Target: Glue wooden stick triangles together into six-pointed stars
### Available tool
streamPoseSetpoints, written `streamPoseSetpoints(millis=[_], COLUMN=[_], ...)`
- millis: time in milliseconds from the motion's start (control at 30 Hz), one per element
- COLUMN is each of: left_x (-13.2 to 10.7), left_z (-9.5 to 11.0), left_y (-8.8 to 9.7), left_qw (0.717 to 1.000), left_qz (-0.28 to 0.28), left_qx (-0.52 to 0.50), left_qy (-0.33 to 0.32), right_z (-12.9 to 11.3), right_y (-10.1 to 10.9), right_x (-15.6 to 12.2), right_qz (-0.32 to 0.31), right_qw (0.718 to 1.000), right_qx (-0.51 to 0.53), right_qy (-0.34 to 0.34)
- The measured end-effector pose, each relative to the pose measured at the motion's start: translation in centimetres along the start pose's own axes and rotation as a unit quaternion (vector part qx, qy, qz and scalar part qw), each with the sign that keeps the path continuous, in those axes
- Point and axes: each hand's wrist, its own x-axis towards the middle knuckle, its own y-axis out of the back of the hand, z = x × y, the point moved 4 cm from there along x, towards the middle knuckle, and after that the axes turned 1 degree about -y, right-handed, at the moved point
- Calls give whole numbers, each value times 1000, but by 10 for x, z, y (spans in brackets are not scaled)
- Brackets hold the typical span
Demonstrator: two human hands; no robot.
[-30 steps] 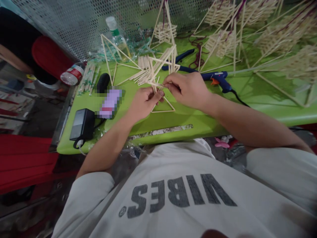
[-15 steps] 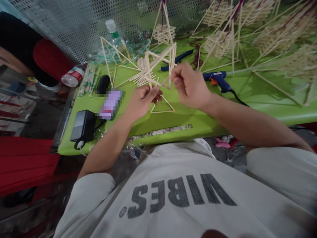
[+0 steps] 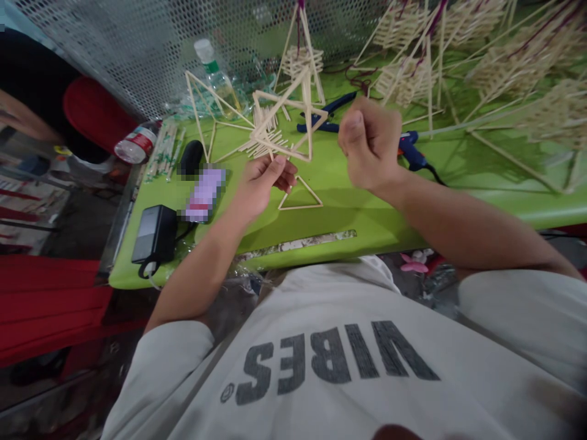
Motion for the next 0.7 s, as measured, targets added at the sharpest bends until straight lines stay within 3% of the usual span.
streamPoseSetpoints(millis=[133,267,400,700], left_x=[1,1,0,-3], left_z=[-2,-4,-6,-1], left_y=[0,1,1,-3], left_qw=[1000,1000,999,997], left_qz=[6,-4,-27,-65], left_qx=[9,3,-10,-23], left_qy=[8,8,-15,-19], right_z=[5,12,11,13], right_y=[-6,-15,-18,-16], right_x=[8,15,14,18], right_qz=[26,-21,-29,-49], right_qw=[997,981,952,943], right_qx=[63,172,278,283], right_qy=[-40,-90,-123,-168])
